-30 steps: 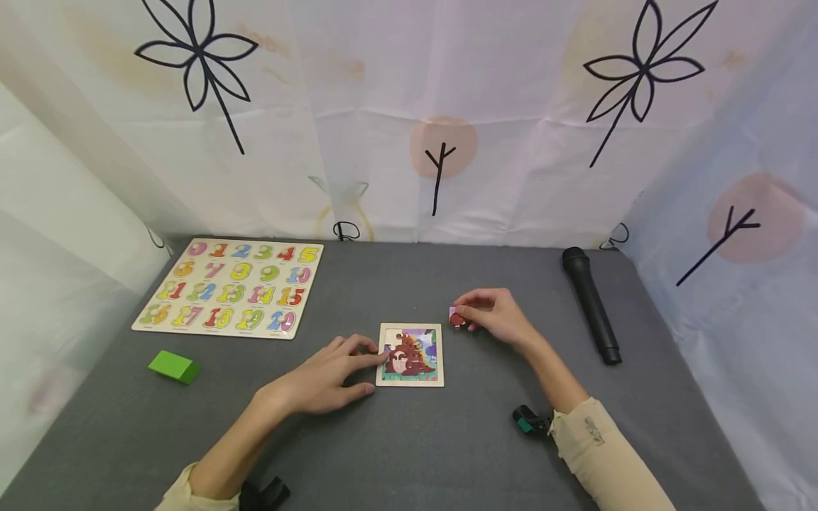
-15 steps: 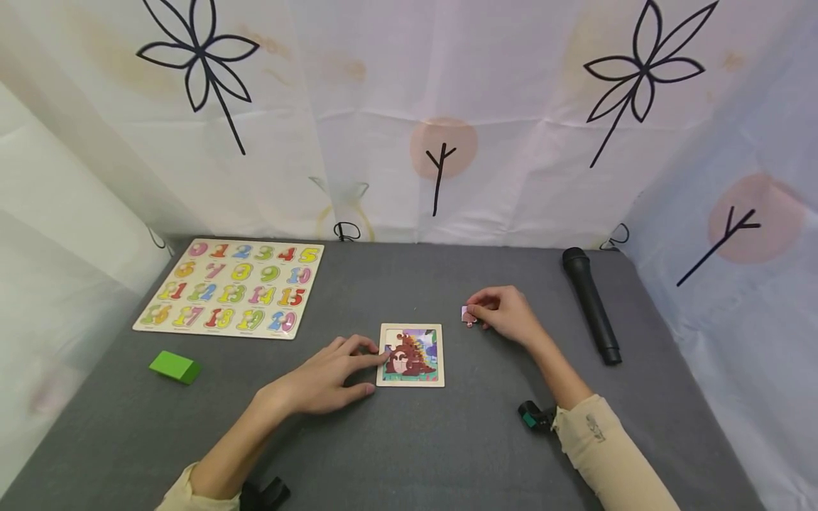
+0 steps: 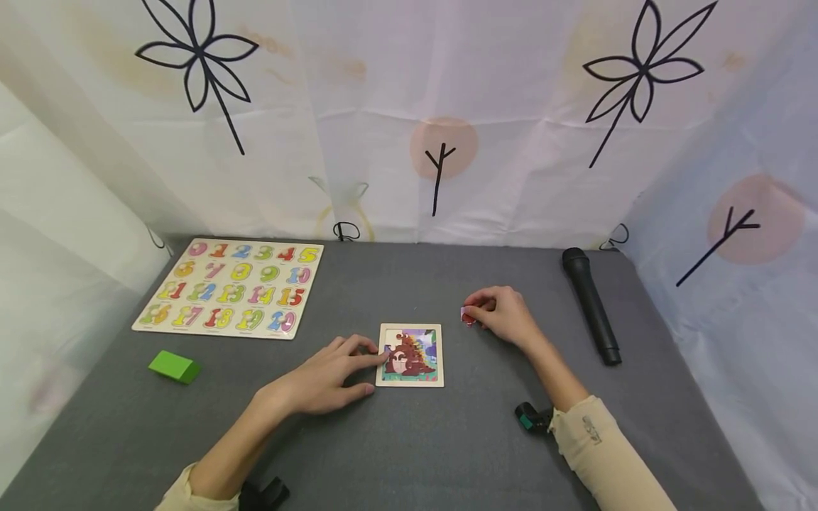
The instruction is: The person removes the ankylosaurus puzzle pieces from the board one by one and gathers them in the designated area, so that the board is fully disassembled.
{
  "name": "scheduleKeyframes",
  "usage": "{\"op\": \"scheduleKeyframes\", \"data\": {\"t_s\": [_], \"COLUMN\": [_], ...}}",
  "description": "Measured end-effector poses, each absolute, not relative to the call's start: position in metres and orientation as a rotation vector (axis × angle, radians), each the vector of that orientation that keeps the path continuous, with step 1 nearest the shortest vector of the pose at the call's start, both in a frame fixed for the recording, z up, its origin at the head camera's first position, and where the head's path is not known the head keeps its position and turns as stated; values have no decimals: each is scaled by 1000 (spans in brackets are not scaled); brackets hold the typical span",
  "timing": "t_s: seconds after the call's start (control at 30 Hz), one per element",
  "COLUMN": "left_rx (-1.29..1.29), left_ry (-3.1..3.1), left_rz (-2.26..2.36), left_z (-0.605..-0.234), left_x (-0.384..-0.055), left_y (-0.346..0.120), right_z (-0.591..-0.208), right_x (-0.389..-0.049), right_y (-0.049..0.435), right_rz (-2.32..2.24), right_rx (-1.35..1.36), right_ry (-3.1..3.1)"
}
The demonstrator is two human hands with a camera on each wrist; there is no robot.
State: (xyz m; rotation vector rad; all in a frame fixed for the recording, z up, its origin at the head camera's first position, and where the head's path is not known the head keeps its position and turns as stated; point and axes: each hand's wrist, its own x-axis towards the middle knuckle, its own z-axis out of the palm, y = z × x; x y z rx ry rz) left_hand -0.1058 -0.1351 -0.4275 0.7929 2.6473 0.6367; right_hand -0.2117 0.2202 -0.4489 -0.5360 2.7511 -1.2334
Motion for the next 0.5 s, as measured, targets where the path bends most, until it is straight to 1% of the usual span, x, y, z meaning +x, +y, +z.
{"op": "scheduleKeyframes", "data": {"t_s": [0.27, 0.5], "left_rx": [794, 778], "left_ry": [2645, 2639], "left_rz": [640, 637], "left_z": [-426, -428], "left_x": [-106, -107], "left_y": [-136, -136], "right_z": [-443, -442], "right_x": [-204, -197], "right_y": [210, 195], "right_rz": [-1383, -1486], "right_rx": [-530, -604], "right_ry": [2614, 2478]}}
